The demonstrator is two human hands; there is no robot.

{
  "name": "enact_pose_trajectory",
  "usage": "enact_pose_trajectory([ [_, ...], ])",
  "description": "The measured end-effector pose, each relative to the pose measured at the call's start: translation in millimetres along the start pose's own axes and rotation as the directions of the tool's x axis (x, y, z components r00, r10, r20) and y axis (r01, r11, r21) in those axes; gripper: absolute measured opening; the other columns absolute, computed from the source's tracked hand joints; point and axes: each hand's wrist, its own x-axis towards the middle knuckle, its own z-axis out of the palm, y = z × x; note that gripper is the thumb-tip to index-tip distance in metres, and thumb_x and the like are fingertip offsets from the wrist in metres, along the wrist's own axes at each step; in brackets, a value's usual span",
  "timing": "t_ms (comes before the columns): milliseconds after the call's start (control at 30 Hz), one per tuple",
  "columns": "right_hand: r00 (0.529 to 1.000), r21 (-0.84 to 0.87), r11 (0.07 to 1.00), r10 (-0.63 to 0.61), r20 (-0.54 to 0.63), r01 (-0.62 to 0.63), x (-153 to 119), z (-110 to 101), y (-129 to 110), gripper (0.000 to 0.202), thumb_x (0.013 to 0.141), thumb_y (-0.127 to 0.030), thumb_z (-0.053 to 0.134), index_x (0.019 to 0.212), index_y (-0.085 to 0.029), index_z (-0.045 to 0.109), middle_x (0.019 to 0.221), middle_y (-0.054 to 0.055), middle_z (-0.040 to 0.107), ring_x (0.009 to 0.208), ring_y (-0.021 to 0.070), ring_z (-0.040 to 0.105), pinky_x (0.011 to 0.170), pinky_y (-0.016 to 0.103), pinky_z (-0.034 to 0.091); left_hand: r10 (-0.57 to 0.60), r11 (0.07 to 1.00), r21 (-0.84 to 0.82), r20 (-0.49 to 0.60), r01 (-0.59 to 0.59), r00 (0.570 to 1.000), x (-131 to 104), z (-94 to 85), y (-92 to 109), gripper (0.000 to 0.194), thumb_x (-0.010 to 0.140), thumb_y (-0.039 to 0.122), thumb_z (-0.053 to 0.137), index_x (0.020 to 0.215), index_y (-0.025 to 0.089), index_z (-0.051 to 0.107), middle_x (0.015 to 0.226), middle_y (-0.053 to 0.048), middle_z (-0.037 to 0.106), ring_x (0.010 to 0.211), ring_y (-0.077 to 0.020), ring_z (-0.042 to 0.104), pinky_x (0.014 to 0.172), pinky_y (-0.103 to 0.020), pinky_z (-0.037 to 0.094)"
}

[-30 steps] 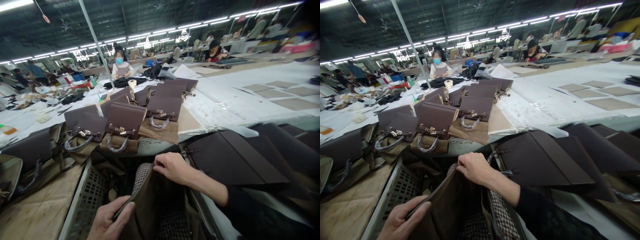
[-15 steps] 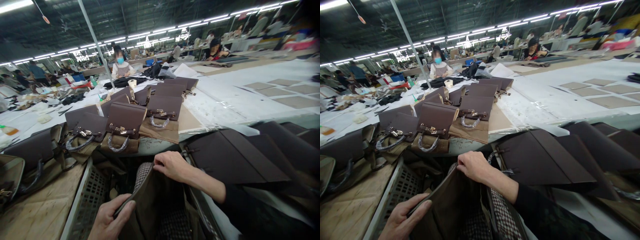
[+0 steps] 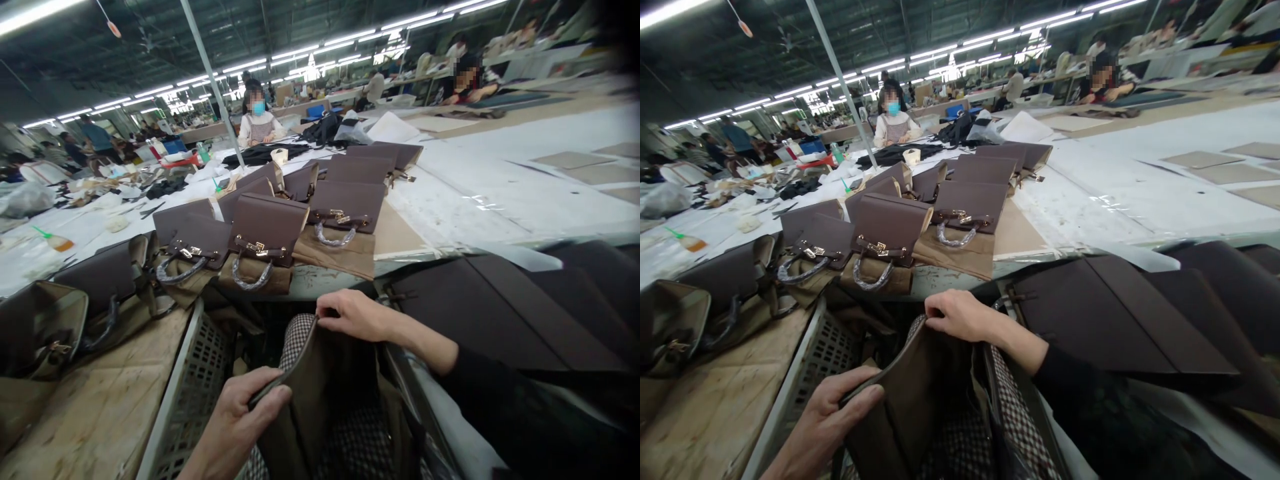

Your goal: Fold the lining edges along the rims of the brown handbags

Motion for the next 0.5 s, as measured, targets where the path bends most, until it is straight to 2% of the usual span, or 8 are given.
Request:
enact_pose_trajectory([
  [67,0.995,0.021,0.995,0.096,0.034,-0.097,0,-1,1,0.010,0.084,-0.031,0.062,0.081,-0.023,0.066,0.073,-0.001,0.067,0.070,0.0165,0.060,0.064,0.028,0.039,-0.044,0.997,-0.060,-0.028,0.043,0.999,0,-6.2,-5,0.035,0.090,0.046,0.057,0.111,0.021,0.070,0.100,-0.004,0.069,0.093,-0.0193,0.060,0.081,-0.024,0.046],
  [167,0.985,-0.021,0.985,0.169,-0.017,-0.169,-2,2,-2,0.014,0.082,-0.034,0.061,0.074,-0.023,0.065,0.070,-0.001,0.066,0.069,0.0171,0.059,0.061,0.028,0.034,-0.041,0.995,-0.095,-0.136,0.029,0.990,0,-16.7,-15,0.026,0.088,0.043,0.061,0.098,0.021,0.072,0.109,-0.004,0.062,0.102,-0.0196,0.056,0.088,-0.025,0.041],
  [233,0.980,-0.042,0.980,0.191,-0.046,-0.193,-3,5,-4,0.016,0.082,-0.035,0.059,0.073,-0.023,0.064,0.069,-0.001,0.066,0.069,0.0175,0.059,0.061,0.029,0.032,-0.060,0.995,-0.089,-0.170,0.045,0.984,0,-21.7,-20,0.026,0.086,0.044,0.063,0.090,0.020,0.072,0.100,-0.003,0.060,0.096,-0.0191,0.055,0.083,-0.026,0.040],
  [300,0.977,-0.047,0.977,0.207,-0.059,-0.210,-3,7,-6,0.016,0.082,-0.036,0.058,0.073,-0.024,0.064,0.070,-0.001,0.066,0.070,0.0180,0.059,0.061,0.029,0.031,-0.105,0.990,-0.112,-0.156,0.087,0.982,0,-24.2,-22,0.029,0.086,0.047,0.062,0.089,0.019,0.072,0.089,-0.002,0.058,0.086,-0.0181,0.053,0.075,-0.027,0.038],
  [500,0.968,-0.024,0.969,0.246,-0.046,-0.247,-4,5,-8,0.017,0.081,-0.037,0.057,0.073,-0.025,0.065,0.072,-0.001,0.068,0.072,0.0188,0.060,0.061,0.029,0.032,-0.123,0.984,-0.144,-0.151,0.101,0.981,1,-23.1,-17,0.030,0.087,0.046,0.061,0.080,0.018,0.070,0.080,-0.001,0.052,0.079,-0.0159,0.048,0.069,-0.027,0.034],
])
